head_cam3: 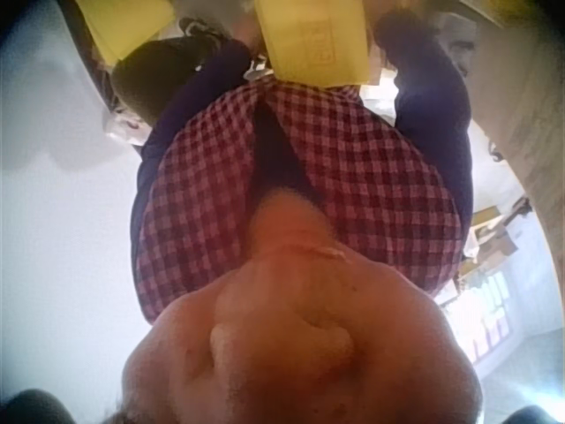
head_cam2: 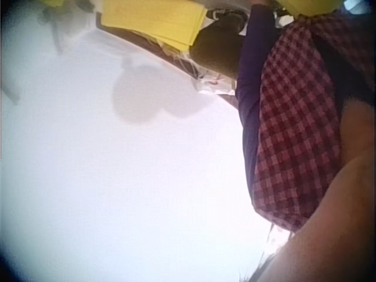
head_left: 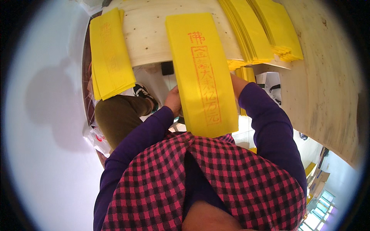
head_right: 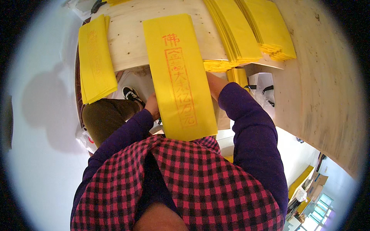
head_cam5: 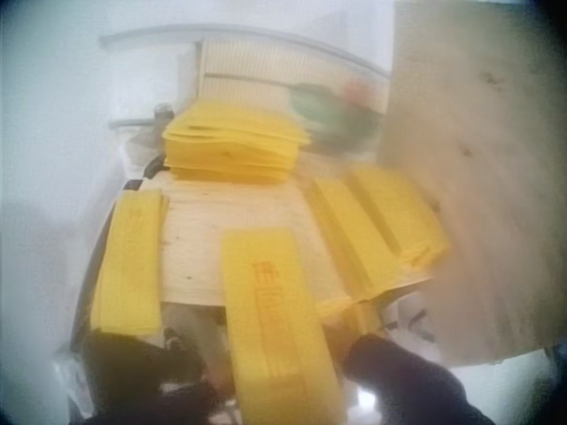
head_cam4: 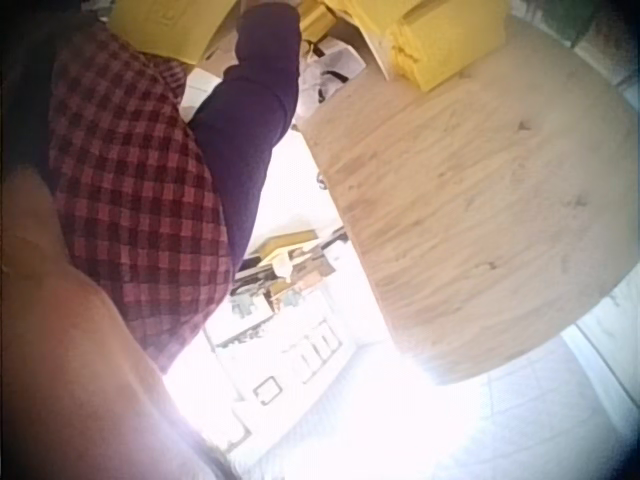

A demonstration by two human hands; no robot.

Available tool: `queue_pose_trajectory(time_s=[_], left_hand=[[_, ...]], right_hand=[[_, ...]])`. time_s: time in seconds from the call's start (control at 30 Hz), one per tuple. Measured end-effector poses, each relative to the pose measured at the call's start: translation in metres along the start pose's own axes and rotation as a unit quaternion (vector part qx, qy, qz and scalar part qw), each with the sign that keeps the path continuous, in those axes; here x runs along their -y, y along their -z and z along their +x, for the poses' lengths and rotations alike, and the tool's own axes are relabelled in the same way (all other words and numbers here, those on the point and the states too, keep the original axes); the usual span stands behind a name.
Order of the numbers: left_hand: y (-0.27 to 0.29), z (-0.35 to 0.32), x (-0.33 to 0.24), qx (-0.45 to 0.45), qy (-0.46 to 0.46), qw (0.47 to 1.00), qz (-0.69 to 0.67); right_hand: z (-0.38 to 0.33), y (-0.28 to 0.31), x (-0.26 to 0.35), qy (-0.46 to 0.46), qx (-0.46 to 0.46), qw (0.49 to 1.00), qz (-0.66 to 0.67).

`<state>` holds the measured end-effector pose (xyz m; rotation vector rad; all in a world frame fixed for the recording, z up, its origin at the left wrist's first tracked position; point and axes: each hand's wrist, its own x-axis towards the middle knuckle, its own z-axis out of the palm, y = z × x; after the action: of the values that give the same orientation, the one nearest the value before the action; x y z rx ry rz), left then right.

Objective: The person gathers yellow paper sheets on a wooden table, aligns them into stacks, and ties each stack with a white plastic tie. The person then places the tied bundles on the floor.

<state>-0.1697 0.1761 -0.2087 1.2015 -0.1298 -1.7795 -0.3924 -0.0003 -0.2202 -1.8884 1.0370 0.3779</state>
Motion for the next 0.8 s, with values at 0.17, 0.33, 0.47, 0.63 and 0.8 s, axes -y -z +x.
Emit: queue_pose_trajectory(time_s=[0.17,0.33,0.47,0.63,0.8], left_hand=[[0.001,0.004,0.01,0.022,-0.07,0.997,-0.029],[0.006,0.019,0.026,-0.07,-0.184,0.978,0.061],[0.02,0.031,0.027,-0.085,-0.239,0.958,0.13],[0.015,0.027,0.019,-0.174,-0.282,0.931,0.156],[0.014,0.017,-0.005,-0.193,-0.277,0.933,0.128]], right_hand=[[0.005,0.0,0.0,0.008,0.005,1.0,-0.005],[0.023,0.008,0.011,0.021,-0.007,1.0,-0.002],[0.011,0.028,0.022,0.02,0.003,0.999,0.031],[-0.039,0.054,0.037,-0.001,0.037,0.996,0.077],[-0.066,0.054,0.046,-0.03,0.002,0.991,0.129]])
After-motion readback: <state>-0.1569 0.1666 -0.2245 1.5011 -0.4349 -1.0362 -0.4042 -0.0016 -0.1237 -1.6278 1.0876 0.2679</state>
